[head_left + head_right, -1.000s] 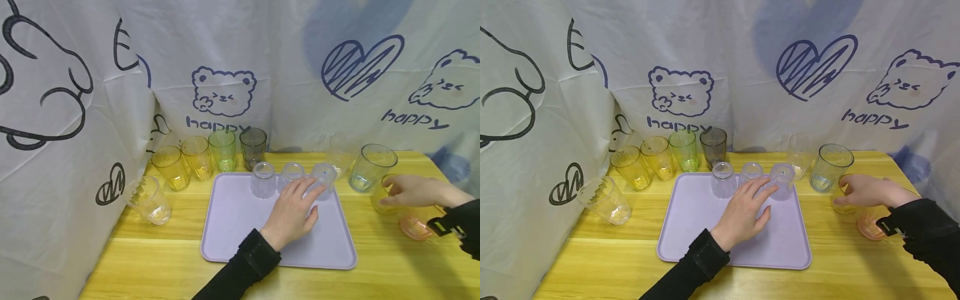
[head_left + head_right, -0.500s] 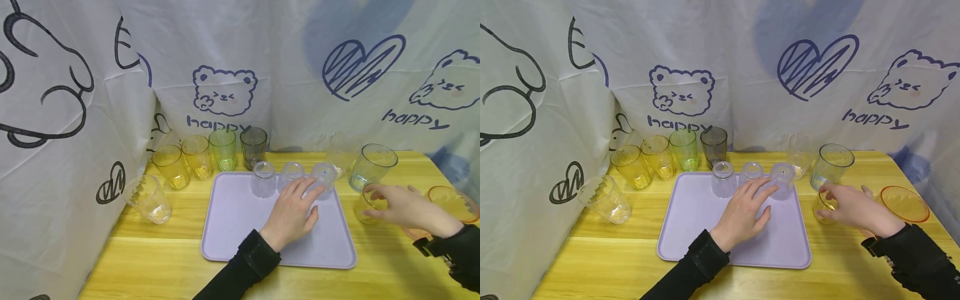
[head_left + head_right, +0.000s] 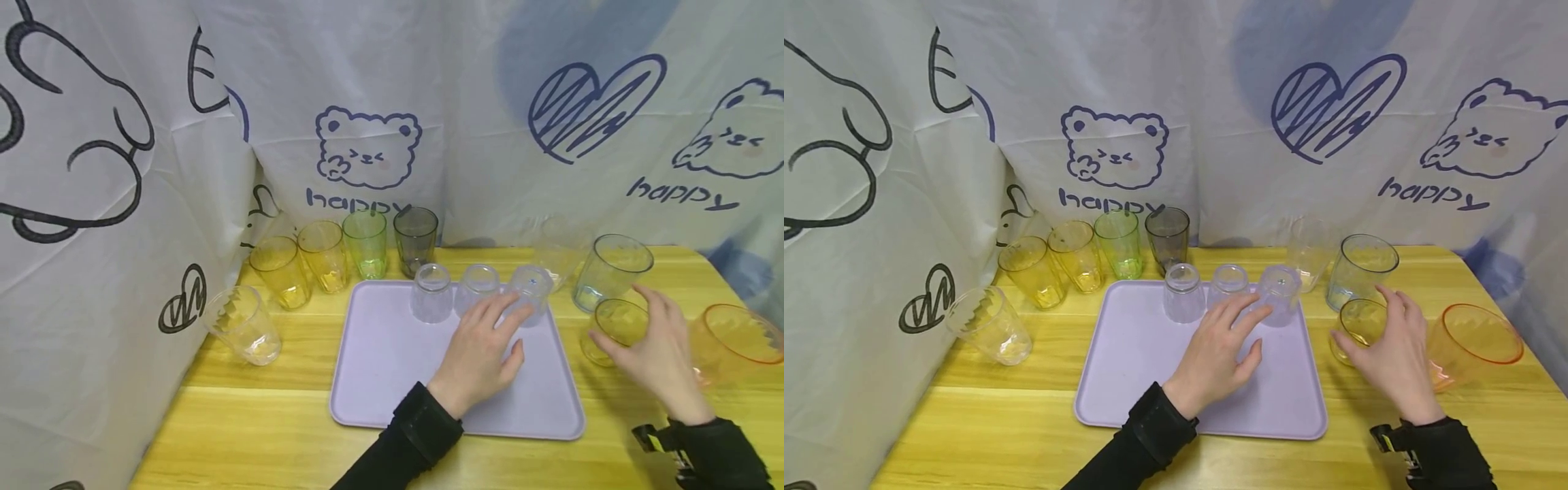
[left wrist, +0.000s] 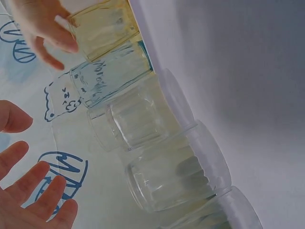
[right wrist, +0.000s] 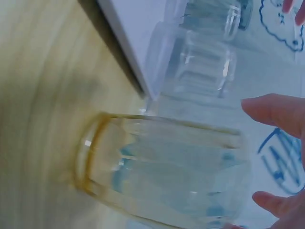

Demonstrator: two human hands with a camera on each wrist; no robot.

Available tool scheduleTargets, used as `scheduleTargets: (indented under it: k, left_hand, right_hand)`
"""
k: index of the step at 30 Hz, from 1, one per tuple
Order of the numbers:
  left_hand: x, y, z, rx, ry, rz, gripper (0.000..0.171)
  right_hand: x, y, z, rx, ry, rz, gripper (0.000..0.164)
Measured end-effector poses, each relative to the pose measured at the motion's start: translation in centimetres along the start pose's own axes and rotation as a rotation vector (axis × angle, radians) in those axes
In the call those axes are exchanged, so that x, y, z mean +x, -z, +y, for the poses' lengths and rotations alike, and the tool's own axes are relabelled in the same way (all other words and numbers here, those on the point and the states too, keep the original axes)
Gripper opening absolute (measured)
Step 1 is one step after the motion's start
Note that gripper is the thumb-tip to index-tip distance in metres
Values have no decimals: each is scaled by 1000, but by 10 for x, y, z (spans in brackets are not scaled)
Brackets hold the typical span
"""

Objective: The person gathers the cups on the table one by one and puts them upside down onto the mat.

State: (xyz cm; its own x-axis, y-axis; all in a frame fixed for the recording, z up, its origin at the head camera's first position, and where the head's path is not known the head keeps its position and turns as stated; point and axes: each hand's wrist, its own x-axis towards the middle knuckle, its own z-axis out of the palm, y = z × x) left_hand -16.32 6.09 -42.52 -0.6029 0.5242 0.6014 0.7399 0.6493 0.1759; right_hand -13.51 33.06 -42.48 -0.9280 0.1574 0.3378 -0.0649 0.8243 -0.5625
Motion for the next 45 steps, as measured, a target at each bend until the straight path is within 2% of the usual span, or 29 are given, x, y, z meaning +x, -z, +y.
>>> scheduleTargets:
  k: [4,8,16,21,28,33,39,45]
  left_hand:
    - [-1,-2,2,-17,8,3,48]
    - [-2,-4,4,-12,10,-8,48]
    - [-4,-6,7,-17,11,-12,48]
    - [-5,-6,7,-22,12,-10,47]
    - [-7,-4,6,-20,41,-8,48]
    - [-8,-1,3,-68,68,2,47]
    - [-10,6,-5,-233,132,4,49]
    - [-11,17,-18,-395,190,31,53]
  right_hand:
    - [-2,-5,8,16,-104,-38,99]
    - [0,-9,17,29,-173,-71,106]
    - [4,-16,22,88,-273,-109,112]
    - [3,-16,20,59,-303,-125,107]
    - [2,-15,7,73,-296,-114,102]
    - [0,-9,-12,134,-236,-100,100]
    - [-3,-1,-40,173,-139,-31,94]
    - [0,-9,-68,384,-62,3,81]
